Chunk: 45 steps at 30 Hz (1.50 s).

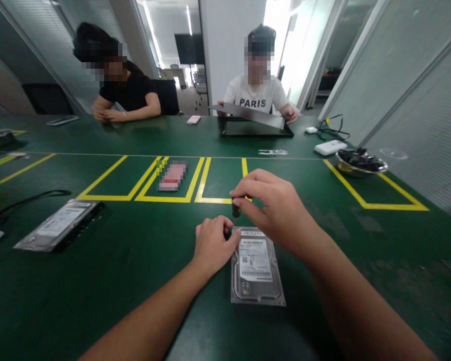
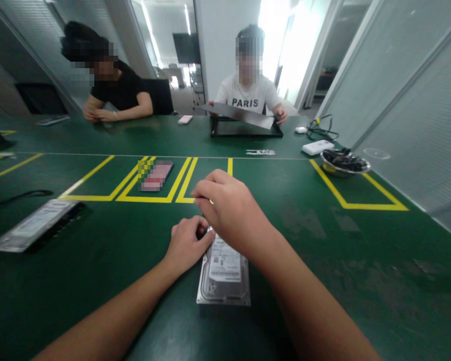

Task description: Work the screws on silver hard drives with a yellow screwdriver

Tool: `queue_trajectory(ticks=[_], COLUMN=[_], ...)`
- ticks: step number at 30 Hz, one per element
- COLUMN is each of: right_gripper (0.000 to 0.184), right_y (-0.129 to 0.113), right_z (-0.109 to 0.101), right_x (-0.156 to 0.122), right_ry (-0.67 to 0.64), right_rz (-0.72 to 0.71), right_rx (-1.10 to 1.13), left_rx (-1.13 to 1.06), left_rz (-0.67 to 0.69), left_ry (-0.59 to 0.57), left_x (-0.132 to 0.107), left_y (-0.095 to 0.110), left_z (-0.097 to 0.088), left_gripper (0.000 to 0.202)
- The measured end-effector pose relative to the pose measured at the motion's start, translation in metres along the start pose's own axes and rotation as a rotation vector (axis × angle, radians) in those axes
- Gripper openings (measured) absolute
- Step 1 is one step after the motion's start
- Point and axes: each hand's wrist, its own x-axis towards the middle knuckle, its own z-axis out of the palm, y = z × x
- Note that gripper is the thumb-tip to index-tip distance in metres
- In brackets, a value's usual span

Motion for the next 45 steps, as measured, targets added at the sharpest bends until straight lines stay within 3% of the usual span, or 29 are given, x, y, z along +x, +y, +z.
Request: queue_trajectory(ticks=[30, 45], right_gripper=[0.022, 0.025], right_y=[0.0017, -0.0017], right_z=[0.0021, 0.0006], right_x=[-0.0021, -0.0009], right_ry=[0.042, -0.007], right_rz=[-0.037, -0.026], right_rx=[-0.032, -0.012], left_rx=[-0.002, -0.015], left_rz=[-0.004, 0.000], left_ry=[0.003, 0.007], left_x=[-0.0002, 0.0000], left_y=[0.0000, -0.0012], left_z=[0.0001, 0.0006], left_gripper=[0.015, 0.014])
